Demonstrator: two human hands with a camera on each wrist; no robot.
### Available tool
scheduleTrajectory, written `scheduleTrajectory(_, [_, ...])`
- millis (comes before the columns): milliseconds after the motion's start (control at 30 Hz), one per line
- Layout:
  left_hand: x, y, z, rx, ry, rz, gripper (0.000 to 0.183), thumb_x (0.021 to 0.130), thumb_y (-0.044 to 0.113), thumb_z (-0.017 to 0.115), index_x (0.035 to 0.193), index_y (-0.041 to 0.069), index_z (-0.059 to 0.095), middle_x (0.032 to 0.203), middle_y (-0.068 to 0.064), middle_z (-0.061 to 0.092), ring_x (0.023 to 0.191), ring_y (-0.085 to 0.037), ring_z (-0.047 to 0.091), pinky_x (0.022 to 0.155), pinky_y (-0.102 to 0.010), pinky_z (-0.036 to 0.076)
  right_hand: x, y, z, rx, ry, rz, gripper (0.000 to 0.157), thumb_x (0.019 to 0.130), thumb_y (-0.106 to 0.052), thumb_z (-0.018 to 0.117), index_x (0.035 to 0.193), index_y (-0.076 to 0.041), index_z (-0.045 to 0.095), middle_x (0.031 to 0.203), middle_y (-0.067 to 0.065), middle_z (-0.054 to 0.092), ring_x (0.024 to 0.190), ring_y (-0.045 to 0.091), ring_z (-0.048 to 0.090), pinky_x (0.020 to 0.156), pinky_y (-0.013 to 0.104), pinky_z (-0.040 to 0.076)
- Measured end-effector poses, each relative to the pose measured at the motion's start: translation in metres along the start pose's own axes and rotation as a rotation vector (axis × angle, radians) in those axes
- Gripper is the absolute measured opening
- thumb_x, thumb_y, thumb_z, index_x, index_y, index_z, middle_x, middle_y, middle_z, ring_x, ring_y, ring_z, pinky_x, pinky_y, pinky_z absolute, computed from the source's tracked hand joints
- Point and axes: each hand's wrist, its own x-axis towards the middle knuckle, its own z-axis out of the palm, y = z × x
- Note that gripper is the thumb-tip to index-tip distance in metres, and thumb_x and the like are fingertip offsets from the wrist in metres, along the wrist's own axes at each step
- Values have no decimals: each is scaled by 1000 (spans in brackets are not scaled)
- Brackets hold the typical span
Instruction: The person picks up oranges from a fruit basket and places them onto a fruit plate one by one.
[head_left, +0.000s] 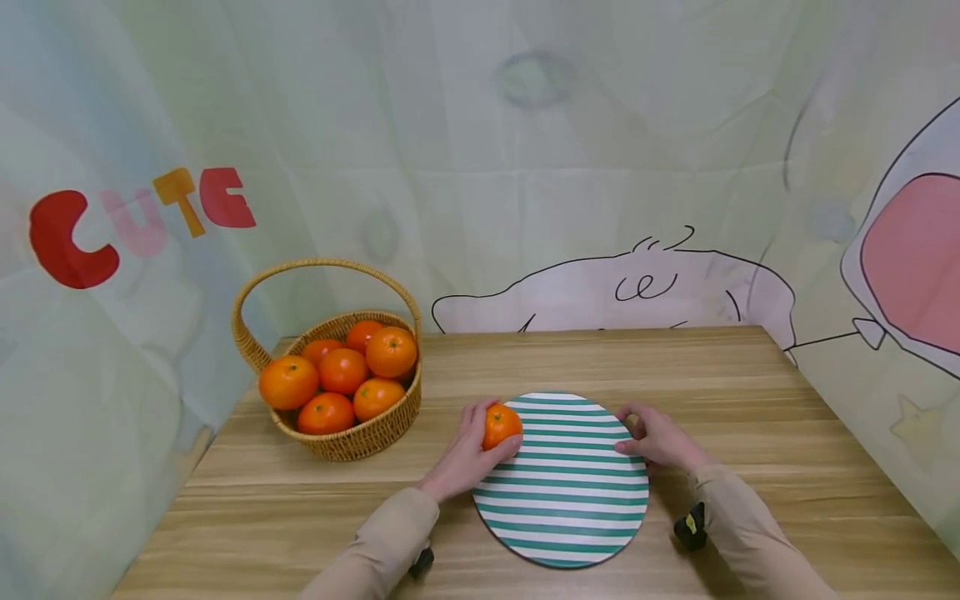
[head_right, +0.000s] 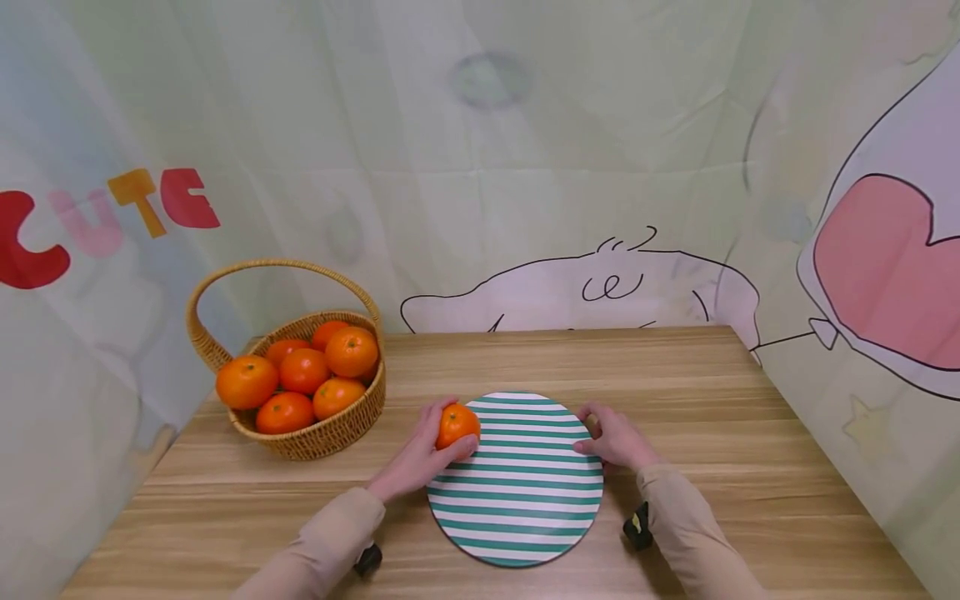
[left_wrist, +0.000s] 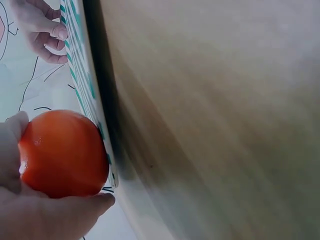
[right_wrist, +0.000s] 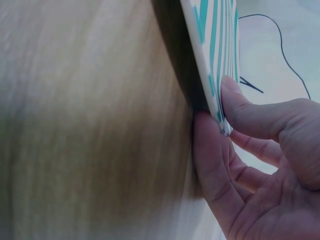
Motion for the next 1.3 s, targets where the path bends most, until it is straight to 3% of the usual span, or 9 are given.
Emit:
scheduleTrajectory(367, [11, 4, 5, 15, -56, 24, 73, 100, 46, 58, 155, 12, 25, 144, -17, 34, 119, -31, 52, 105, -51, 48, -2, -1, 0, 4, 5, 2, 41, 90, -10, 74, 127, -4, 55, 87, 12, 56, 69, 22, 55, 56, 31, 54])
scheduleTrajectory(733, [22, 9, 10, 34, -61, 13, 73, 100, 47, 57, 156, 14, 24, 150, -16, 30, 122, -33, 51, 106, -53, 47, -2, 0, 1, -1, 7, 2, 42, 90, -12, 74, 127, -5, 55, 89, 12, 56, 70, 22, 55, 58, 32, 55])
scheduleTrajectory(1300, [26, 10, 8, 0, -81, -10, 78, 98, 50, 59, 158, 16, 20, 150, -18, 31, 122, -34, 51, 105, -55, 47, -1, 0, 0, -17, 10, -9, 41, 90, -11, 74, 126, -4, 55, 88, 12, 56, 70, 21, 55, 57, 31, 53])
